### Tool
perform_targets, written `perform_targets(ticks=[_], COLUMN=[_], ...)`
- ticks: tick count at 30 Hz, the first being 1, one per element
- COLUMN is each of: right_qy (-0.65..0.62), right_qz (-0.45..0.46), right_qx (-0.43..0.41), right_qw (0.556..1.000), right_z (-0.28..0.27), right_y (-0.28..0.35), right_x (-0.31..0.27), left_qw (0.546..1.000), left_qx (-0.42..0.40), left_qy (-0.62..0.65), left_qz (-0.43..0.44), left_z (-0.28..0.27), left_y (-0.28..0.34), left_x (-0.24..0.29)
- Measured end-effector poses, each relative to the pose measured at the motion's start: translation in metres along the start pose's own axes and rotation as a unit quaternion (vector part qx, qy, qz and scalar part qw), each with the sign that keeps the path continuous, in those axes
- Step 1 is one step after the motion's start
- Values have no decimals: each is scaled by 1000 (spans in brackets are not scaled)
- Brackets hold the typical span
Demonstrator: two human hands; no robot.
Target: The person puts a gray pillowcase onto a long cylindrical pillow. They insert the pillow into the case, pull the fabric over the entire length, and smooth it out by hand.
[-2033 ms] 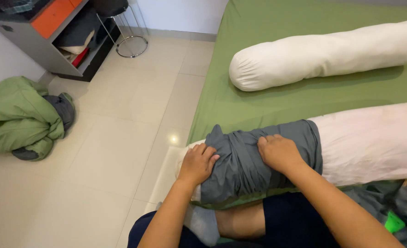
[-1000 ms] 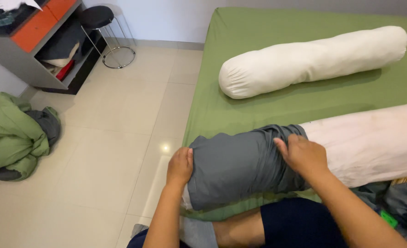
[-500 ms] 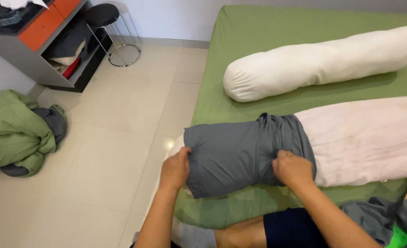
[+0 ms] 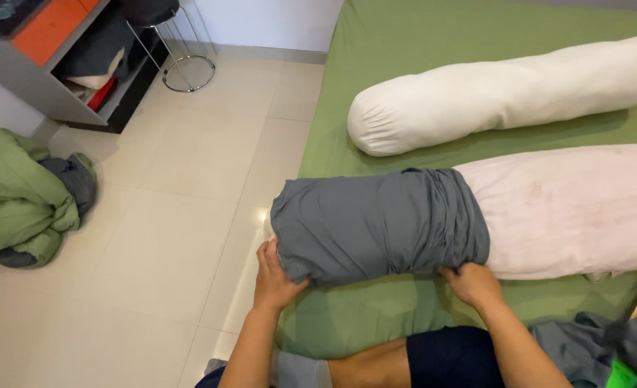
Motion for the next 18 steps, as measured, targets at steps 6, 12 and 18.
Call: perform_targets(ticks=[6,12,18], right_qy=[-179,-227,-220], right_qz=[-40,-119,-176], right_qx=[317,457,394], right_qw=[930,852,875], right_z=[-59,-206,-180], right_y=[-5,30,5], right_x=[1,-24,-53], left_qw=[998,984,963], left_qx=[-4,-4,40], left_qy=[-59,128,162], left_qz=[5,-124,-211], left_z=[-18,-91,-96], left_y=[-40,-24,5], left_x=[15,43,21])
Point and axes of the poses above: each hand's wrist, its own y-axis away from the middle knuckle, its own z-axis out of the palm, x = y × z, the point moved 4 cm from there along -y, towards the middle knuckle, and after that the axes turned 15 degrees about x, right-handed, at the moved point
